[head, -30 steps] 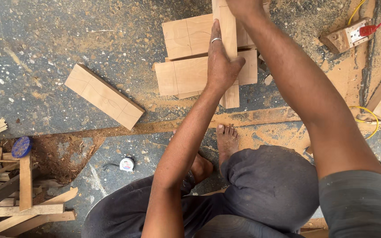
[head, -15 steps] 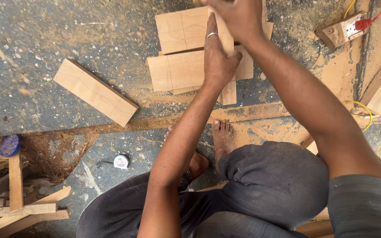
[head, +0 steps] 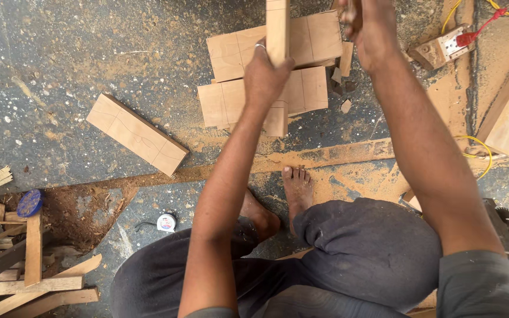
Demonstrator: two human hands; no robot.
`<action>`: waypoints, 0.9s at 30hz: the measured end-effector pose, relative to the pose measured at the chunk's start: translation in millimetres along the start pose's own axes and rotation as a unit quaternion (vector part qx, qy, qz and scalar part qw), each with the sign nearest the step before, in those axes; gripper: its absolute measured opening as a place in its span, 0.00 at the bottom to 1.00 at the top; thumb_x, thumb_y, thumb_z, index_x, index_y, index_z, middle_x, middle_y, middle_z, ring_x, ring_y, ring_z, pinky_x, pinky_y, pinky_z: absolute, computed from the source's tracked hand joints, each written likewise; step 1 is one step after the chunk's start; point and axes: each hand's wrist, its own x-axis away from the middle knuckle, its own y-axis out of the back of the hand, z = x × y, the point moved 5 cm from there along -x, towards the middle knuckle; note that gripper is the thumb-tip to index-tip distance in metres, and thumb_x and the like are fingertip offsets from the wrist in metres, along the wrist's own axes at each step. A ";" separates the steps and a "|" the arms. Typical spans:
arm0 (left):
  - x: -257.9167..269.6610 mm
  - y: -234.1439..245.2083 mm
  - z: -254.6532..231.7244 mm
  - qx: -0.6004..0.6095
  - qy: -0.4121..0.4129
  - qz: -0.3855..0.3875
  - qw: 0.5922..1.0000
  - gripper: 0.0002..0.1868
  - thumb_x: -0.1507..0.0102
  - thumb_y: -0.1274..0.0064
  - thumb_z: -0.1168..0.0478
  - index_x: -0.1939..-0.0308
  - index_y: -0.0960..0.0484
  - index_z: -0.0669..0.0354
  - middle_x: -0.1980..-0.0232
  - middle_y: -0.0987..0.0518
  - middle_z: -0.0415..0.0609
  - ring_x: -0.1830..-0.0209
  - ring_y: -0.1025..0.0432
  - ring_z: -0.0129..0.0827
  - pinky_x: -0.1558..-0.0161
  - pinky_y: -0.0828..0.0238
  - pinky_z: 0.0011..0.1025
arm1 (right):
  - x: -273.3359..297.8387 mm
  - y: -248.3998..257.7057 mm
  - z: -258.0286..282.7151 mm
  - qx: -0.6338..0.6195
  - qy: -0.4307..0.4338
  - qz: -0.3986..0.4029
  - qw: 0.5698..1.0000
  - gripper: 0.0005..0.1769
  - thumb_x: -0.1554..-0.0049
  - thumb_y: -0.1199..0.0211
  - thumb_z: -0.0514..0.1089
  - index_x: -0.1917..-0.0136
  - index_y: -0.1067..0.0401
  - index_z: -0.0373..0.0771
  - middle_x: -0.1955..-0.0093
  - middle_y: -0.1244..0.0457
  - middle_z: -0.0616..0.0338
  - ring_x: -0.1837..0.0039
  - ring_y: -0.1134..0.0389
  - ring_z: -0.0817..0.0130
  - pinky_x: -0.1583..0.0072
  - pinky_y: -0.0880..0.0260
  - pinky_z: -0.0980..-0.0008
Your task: The person sits on the floor and uses a handheld circular saw to cut along marked lines on several small wooden planks. They repeatedly position the wood, cut along the lines, and inspect the resulting pieces.
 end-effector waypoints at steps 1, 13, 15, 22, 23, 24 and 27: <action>0.4 10.6 -0.7 -0.020 0.010 -0.011 1.000 0.35 0.39 0.38 0.53 0.32 0.34 0.64 0.50 0.16 0.57 0.56 0.17 0.40 0.50 0.19 0.37 | 24.5 7.8 -14.5 -0.035 -0.059 0.007 0.998 0.27 0.34 0.33 0.63 0.49 0.31 0.35 0.61 0.36 0.62 0.63 0.37 0.79 0.64 0.33 0.78; 62.1 68.3 -96.0 0.296 -0.371 -0.212 0.854 0.26 0.35 0.35 0.54 0.41 0.28 0.64 0.49 0.17 0.49 0.50 0.20 0.30 0.49 0.19 0.30 | 127.0 -15.7 -10.3 -0.079 -0.044 0.144 0.986 0.40 0.41 0.39 0.70 0.25 0.37 0.46 0.63 0.43 0.68 0.66 0.45 0.82 0.65 0.47 0.79; 72.4 67.1 -86.0 0.207 -0.336 -0.270 0.878 0.26 0.37 0.33 0.56 0.42 0.26 0.64 0.51 0.17 0.48 0.52 0.19 0.30 0.51 0.19 0.28 | 135.5 -16.1 -14.8 -0.089 -0.055 0.144 0.984 0.39 0.40 0.41 0.71 0.25 0.35 0.47 0.63 0.44 0.65 0.65 0.47 0.79 0.64 0.48 0.77; 145.4 41.2 19.4 0.288 -0.283 -0.362 0.840 0.23 0.35 0.32 0.61 0.43 0.25 0.69 0.47 0.24 0.53 0.45 0.29 0.34 0.43 0.28 0.32 | 141.1 -5.8 -65.7 -0.219 -0.146 0.127 0.956 0.32 0.34 0.44 0.66 0.35 0.31 0.35 0.56 0.36 0.62 0.55 0.34 0.75 0.54 0.31 0.76; 155.6 34.2 42.0 0.337 -0.253 -0.351 0.836 0.23 0.37 0.32 0.61 0.44 0.26 0.68 0.48 0.24 0.52 0.47 0.28 0.34 0.45 0.27 0.32 | 140.0 -4.4 -69.5 -0.228 -0.148 0.136 0.953 0.29 0.33 0.42 0.63 0.37 0.31 0.34 0.56 0.36 0.62 0.54 0.33 0.75 0.53 0.31 0.75; 164.9 28.4 63.5 0.384 -0.225 -0.340 0.828 0.23 0.38 0.32 0.61 0.45 0.27 0.66 0.49 0.23 0.51 0.48 0.26 0.33 0.47 0.26 0.32 | 137.6 -4.8 -70.3 -0.237 -0.148 0.145 0.949 0.26 0.33 0.40 0.60 0.38 0.31 0.34 0.55 0.36 0.61 0.53 0.32 0.75 0.52 0.30 0.75; 186.3 21.9 111.5 0.335 -0.179 -0.357 0.853 0.22 0.39 0.31 0.61 0.48 0.25 0.64 0.50 0.21 0.51 0.51 0.26 0.32 0.50 0.24 0.32 | 138.4 -9.5 -64.4 -0.254 -0.134 0.188 0.939 0.24 0.37 0.35 0.48 0.32 0.32 0.34 0.48 0.34 0.57 0.47 0.30 0.73 0.46 0.28 0.77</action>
